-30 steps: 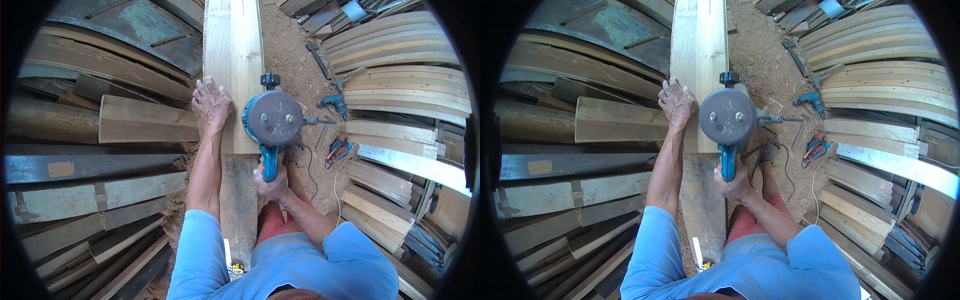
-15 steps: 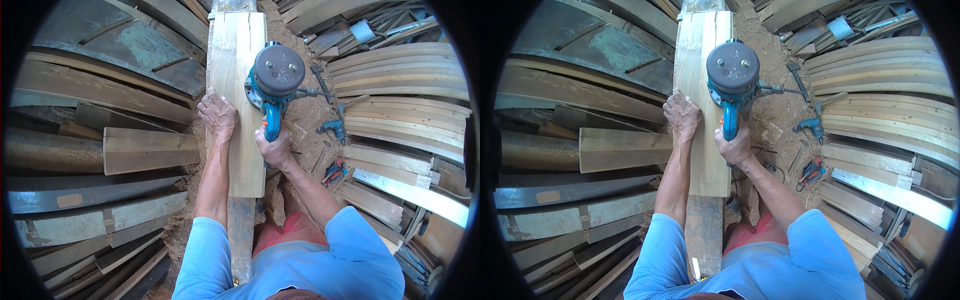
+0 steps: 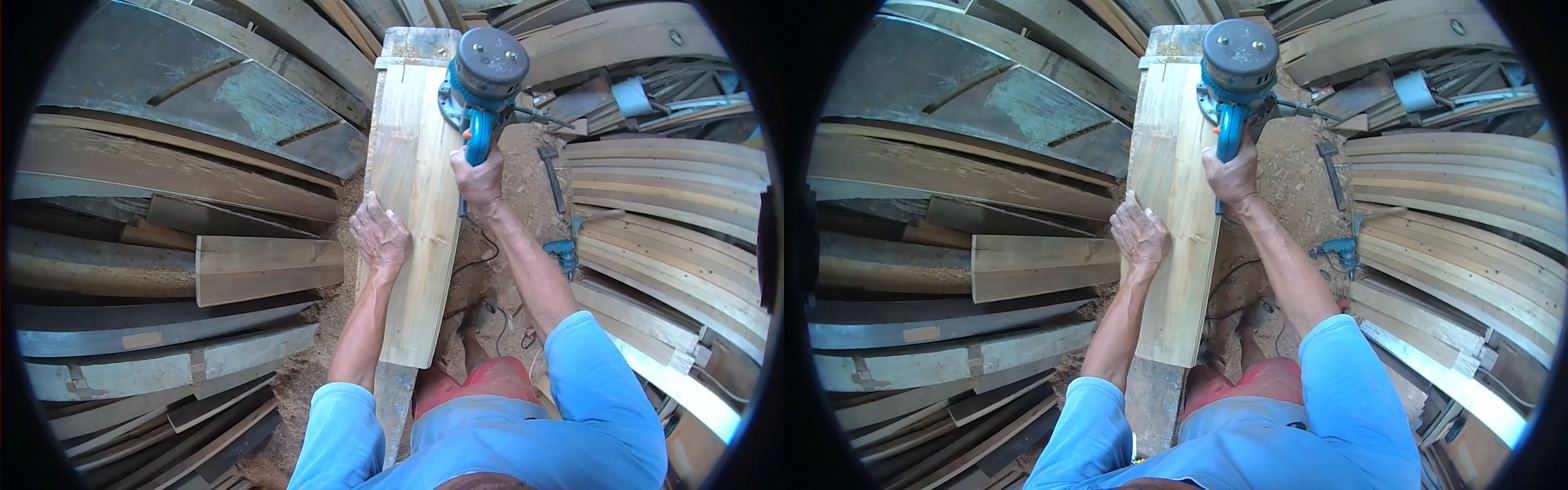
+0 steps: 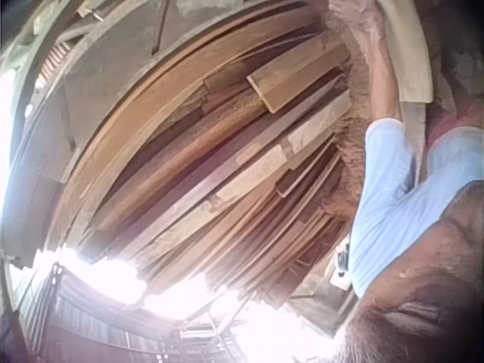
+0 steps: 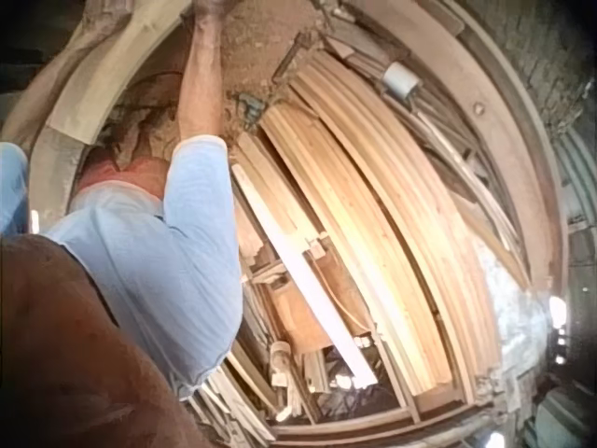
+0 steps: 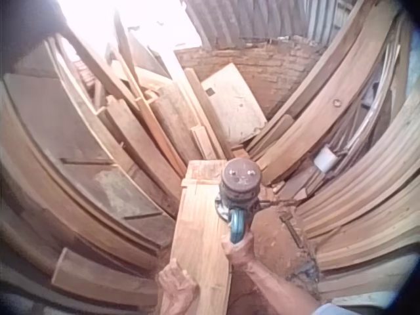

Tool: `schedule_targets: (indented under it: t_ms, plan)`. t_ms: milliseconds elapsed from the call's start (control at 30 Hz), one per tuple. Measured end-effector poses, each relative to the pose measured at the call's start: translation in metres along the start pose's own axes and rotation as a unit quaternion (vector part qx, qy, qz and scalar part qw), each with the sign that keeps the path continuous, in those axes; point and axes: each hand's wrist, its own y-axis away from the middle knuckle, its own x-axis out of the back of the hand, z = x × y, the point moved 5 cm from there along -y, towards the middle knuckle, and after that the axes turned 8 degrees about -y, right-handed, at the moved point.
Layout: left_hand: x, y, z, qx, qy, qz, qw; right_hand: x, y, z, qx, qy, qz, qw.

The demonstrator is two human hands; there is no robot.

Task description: The person uses a handheld power router to shape the edges of a wooden plank, moving the tool along the length of the wood while holding it in place. They move the plank and repeat the process on different edges.

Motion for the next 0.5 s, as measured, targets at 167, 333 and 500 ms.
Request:
schedule_targets:
  t_ms: [167,333,500]
  plan:
    - [0.000,0.000,-0.002,0.000,0.002,-0.007,1.000,-0.005,-0.065,-0.001,0.058,0.016,0.009,0.998]
    - [-0.001,-0.003,0.000,0.011,0.008,-0.021,1.000,-0.001,-0.109,-0.004,0.069,0.019,0.013,0.997]
    - [-0.002,-0.004,-0.006,0.021,-0.009,-0.025,0.999,0.031,-0.118,-0.028,-0.084,-0.191,0.010,0.978]
